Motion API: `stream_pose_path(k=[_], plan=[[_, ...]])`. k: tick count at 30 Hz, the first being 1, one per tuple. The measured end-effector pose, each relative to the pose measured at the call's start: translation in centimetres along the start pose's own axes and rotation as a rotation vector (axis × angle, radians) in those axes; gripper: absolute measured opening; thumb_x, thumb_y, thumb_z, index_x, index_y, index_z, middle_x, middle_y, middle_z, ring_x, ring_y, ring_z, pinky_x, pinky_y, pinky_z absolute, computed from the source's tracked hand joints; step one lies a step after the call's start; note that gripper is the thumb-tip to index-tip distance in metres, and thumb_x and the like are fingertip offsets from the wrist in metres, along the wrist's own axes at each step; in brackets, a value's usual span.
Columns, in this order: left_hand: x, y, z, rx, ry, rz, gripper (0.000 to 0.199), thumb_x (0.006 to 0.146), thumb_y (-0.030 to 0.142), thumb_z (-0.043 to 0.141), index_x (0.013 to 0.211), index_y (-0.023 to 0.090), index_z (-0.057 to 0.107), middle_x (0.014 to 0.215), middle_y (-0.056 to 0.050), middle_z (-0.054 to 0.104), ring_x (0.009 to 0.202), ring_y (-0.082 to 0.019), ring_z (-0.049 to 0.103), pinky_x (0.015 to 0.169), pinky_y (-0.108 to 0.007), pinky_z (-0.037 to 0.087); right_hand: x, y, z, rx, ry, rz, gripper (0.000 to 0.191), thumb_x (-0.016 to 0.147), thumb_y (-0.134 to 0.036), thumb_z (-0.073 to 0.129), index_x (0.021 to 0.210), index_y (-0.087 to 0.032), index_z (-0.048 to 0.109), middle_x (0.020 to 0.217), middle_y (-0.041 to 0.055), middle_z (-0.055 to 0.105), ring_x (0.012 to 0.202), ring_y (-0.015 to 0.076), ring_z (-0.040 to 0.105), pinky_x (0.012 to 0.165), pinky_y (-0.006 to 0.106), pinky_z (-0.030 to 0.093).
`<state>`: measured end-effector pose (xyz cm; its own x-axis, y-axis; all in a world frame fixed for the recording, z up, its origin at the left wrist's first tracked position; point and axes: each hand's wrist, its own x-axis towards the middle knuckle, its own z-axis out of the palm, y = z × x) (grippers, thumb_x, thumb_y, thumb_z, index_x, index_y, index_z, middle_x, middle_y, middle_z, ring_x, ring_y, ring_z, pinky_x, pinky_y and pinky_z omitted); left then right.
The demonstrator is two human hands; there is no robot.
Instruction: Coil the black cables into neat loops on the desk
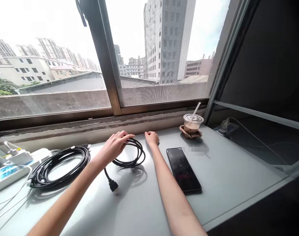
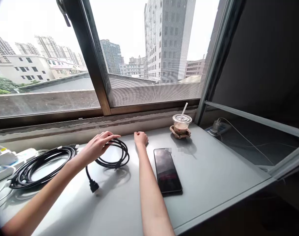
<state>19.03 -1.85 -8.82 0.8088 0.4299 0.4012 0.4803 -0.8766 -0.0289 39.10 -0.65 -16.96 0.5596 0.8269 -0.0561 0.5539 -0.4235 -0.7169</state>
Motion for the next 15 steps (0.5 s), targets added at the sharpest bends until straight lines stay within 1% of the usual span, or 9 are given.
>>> stream_pose_path(k=[1, 3, 5, 7, 9, 11, 13, 15], plan=[[-0.1, 0.0, -0.4, 0.036, 0.001, 0.009, 0.048, 0.082, 0.010, 0.037, 0.122, 0.027, 0.057, 0.109, -0.006, 0.060, 0.096, -0.021, 0.056, 0.084, -0.033, 0.043, -0.2, -0.2, -0.3, 0.023, -0.034, 0.001, 0.026, 0.092, -0.037, 0.049, 0.103, -0.016, 0.060, 0.107, 0.0071, 0.060, 0.096, 0.0179, 0.057, 0.086, 0.039, 0.047], [-0.3, 0.2, -1.4, 0.108, -0.024, -0.027, 0.050, 0.081, 0.010, 0.038, 0.121, 0.032, 0.058, 0.114, -0.003, 0.060, 0.095, -0.020, 0.058, 0.073, -0.027, 0.045, -0.6, -0.8, -1.0, 0.082, -0.136, -0.020, 0.028, 0.092, -0.039, 0.049, 0.101, -0.015, 0.061, 0.103, 0.0065, 0.061, 0.092, 0.0170, 0.059, 0.084, 0.038, 0.048], [-0.3, 0.5, -2.4, 0.166, -0.079, -0.107, 0.052, 0.079, 0.010, 0.039, 0.119, 0.036, 0.059, 0.117, 0.001, 0.060, 0.091, -0.019, 0.061, 0.058, -0.023, 0.041, -1.0, -1.7, -2.1, 0.151, -0.283, -0.072, 0.031, 0.093, -0.041, 0.048, 0.098, -0.013, 0.062, 0.094, 0.0050, 0.064, 0.080, 0.0142, 0.061, 0.076, 0.034, 0.051], [-0.4, 0.7, -3.2, 0.188, -0.125, -0.175, 0.057, 0.076, 0.007, 0.039, 0.119, 0.038, 0.060, 0.119, 0.003, 0.060, 0.089, -0.018, 0.062, 0.052, -0.022, 0.036, -1.6, -3.0, -3.3, 0.210, -0.448, -0.138, 0.037, 0.093, -0.044, 0.045, 0.090, -0.012, 0.065, 0.082, 0.0041, 0.066, 0.065, 0.0113, 0.061, 0.066, 0.028, 0.051], [-0.3, 0.7, -3.5, 0.178, -0.137, -0.215, 0.062, 0.072, 0.003, 0.037, 0.119, 0.037, 0.060, 0.121, 0.004, 0.060, 0.093, -0.018, 0.062, 0.052, -0.022, 0.036, -2.4, -4.6, -4.4, 0.249, -0.582, -0.200, 0.047, 0.093, -0.049, 0.041, 0.078, -0.012, 0.067, 0.072, 0.0049, 0.067, 0.053, 0.0106, 0.059, 0.057, 0.024, 0.050], [-0.3, 0.7, -3.7, 0.151, -0.120, -0.237, 0.065, 0.068, 0.000, 0.037, 0.118, 0.036, 0.060, 0.123, 0.005, 0.059, 0.098, -0.017, 0.061, 0.055, -0.021, 0.038, -3.6, -6.3, -5.2, 0.278, -0.653, -0.260, 0.058, 0.091, -0.056, 0.037, 0.069, -0.011, 0.066, 0.065, 0.0061, 0.066, 0.048, 0.0119, 0.058, 0.051, 0.024, 0.049], [-0.4, 0.7, -4.1, 0.128, -0.088, -0.254, 0.063, 0.068, 0.000, 0.036, 0.113, 0.034, 0.062, 0.124, 0.005, 0.059, 0.101, -0.017, 0.060, 0.059, -0.021, 0.040, -4.9, -7.9, -5.8, 0.319, -0.675, -0.331, 0.061, 0.088, -0.060, 0.038, 0.063, -0.011, 0.063, 0.061, 0.0056, 0.064, 0.048, 0.0126, 0.058, 0.049, 0.024, 0.048], [-0.5, 0.8, -4.9, 0.128, -0.040, -0.278, 0.057, 0.069, 0.001, 0.038, 0.109, 0.032, 0.064, 0.124, 0.004, 0.058, 0.102, -0.018, 0.060, 0.062, -0.022, 0.042, -6.3, -9.1, -6.2, 0.379, -0.660, -0.423, 0.057, 0.086, -0.060, 0.043, 0.062, -0.012, 0.062, 0.057, 0.0031, 0.061, 0.048, 0.0111, 0.056, 0.048, 0.021, 0.046]])
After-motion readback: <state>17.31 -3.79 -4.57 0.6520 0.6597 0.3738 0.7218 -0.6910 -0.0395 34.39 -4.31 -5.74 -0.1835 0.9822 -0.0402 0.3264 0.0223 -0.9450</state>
